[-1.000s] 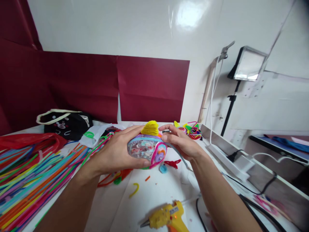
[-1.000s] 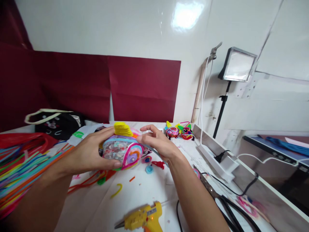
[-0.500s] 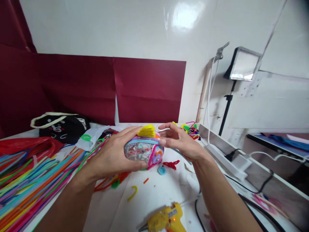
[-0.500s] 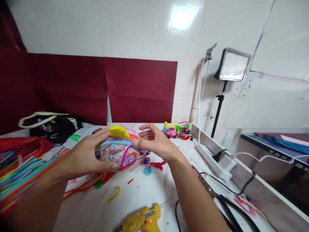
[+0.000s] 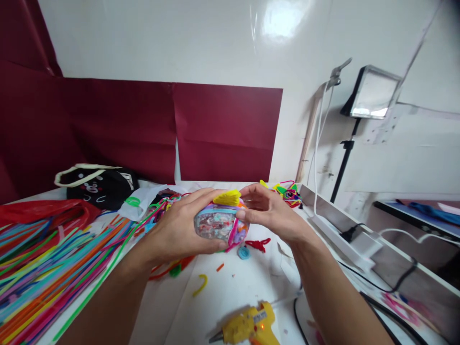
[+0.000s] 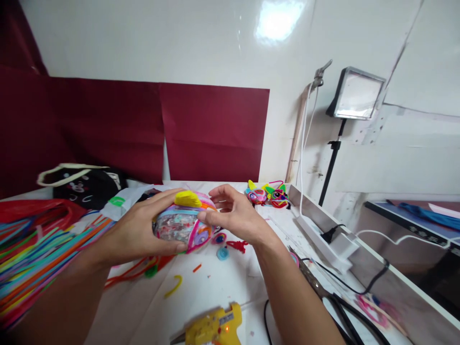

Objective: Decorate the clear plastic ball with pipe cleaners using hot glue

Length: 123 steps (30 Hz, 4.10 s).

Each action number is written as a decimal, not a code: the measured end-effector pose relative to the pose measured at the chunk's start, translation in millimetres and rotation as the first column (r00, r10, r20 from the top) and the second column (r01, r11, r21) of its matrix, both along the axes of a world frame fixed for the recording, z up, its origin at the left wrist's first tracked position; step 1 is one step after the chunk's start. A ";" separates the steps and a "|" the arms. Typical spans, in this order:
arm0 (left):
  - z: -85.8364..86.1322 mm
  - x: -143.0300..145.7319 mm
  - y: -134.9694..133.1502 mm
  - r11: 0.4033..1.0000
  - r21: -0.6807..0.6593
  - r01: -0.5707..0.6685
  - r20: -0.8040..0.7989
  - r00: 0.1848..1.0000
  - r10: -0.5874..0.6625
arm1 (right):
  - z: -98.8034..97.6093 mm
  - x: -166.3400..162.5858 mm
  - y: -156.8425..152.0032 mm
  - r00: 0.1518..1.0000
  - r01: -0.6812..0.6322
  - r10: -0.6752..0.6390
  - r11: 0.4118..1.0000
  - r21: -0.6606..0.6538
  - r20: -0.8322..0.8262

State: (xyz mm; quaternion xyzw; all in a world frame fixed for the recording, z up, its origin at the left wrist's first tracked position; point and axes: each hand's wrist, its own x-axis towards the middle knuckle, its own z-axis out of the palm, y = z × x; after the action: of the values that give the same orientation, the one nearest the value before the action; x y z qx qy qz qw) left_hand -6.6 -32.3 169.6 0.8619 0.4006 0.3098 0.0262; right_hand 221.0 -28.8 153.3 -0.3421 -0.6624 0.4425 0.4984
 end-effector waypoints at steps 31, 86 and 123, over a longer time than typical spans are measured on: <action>-1.5 12.9 2.1 0.998 -0.061 0.023 -0.037 0.999 -0.025 | -18.8 -7.7 23.9 0.979 -0.073 0.037 0.981 -0.178 -0.201; -41.3 47.2 39.4 0.526 -0.420 0.740 0.798 0.025 0.602 | -42.2 -26.1 44.0 0.935 0.037 -0.092 0.986 -0.164 -0.342; -26.8 20.5 50.2 0.698 -0.342 0.629 0.817 -0.167 0.551 | 30.9 18.2 -27.1 0.818 0.575 -0.512 0.717 0.394 -0.261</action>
State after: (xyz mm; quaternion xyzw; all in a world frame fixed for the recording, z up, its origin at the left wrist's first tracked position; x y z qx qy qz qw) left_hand 13.9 17.9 142.8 0.2139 0.2745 0.6616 0.6642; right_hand 239.2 -55.9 184.2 -0.3646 -0.5820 0.1300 0.7152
